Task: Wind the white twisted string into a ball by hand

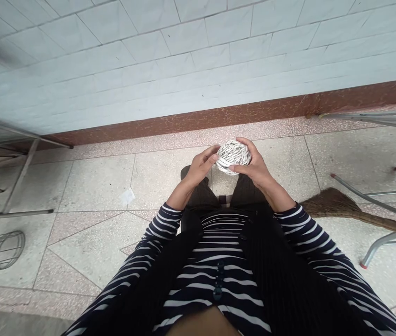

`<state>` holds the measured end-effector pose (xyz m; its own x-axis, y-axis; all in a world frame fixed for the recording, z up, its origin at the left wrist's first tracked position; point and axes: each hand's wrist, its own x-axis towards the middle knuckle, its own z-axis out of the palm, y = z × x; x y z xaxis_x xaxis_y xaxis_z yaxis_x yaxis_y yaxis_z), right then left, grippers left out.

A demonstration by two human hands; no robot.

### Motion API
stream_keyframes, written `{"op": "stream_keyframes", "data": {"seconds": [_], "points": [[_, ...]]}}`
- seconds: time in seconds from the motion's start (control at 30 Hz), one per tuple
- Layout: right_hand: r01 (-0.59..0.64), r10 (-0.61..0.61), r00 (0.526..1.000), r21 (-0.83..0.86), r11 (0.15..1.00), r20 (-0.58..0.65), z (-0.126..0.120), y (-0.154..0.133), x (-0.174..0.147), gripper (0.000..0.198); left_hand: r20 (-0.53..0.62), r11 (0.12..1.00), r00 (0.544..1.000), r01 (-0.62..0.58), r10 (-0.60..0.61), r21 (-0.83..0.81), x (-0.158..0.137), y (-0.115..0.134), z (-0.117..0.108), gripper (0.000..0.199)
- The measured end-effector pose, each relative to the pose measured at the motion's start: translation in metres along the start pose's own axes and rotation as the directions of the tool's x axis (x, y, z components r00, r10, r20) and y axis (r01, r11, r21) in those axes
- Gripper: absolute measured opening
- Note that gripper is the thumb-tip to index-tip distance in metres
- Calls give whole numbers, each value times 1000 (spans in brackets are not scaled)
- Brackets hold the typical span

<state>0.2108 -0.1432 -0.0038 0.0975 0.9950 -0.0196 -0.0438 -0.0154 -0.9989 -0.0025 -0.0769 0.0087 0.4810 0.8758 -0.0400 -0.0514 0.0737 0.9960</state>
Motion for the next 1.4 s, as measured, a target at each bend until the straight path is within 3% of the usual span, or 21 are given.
{"op": "stream_keyframes", "data": {"seconds": [0.2, 0.4, 0.53, 0.73, 0.87, 1.13, 1.3, 1.4], "points": [[17, -15, 998, -52, 998, 54, 3, -5, -1, 105, 56, 999, 998, 26, -24, -33, 0, -9, 6, 69], [-13, 11, 994, 25, 1000, 107, 5, -12, -2, 108, 90, 978, 995, 67, -50, -197, -5, -17, 12, 77], [-41, 42, 988, -9, 999, 147, 1, -12, -2, 113, 156, 957, 983, 132, -93, -259, -9, -21, 13, 76], [-102, 105, 977, -22, 994, 187, -4, -2, 2, 140, 66, 971, 992, 121, -109, -206, -12, -31, 15, 72], [-111, 109, 976, 1, 994, 189, -2, -2, 3, 149, -18, 960, 993, 106, -114, -258, -13, -29, 20, 74], [-90, 75, 981, 74, 993, 180, 3, -4, -3, 134, -93, 929, 990, 66, -107, -364, -14, -20, 20, 75], [-167, 141, 975, 144, 975, 173, -1, -1, -4, 112, -135, 922, 985, 45, -104, -385, -12, -21, 17, 74], [-168, 146, 976, 133, 977, 161, -1, 1, -2, 111, -159, 937, 981, 47, -107, -345, -11, -26, 15, 75]]}}
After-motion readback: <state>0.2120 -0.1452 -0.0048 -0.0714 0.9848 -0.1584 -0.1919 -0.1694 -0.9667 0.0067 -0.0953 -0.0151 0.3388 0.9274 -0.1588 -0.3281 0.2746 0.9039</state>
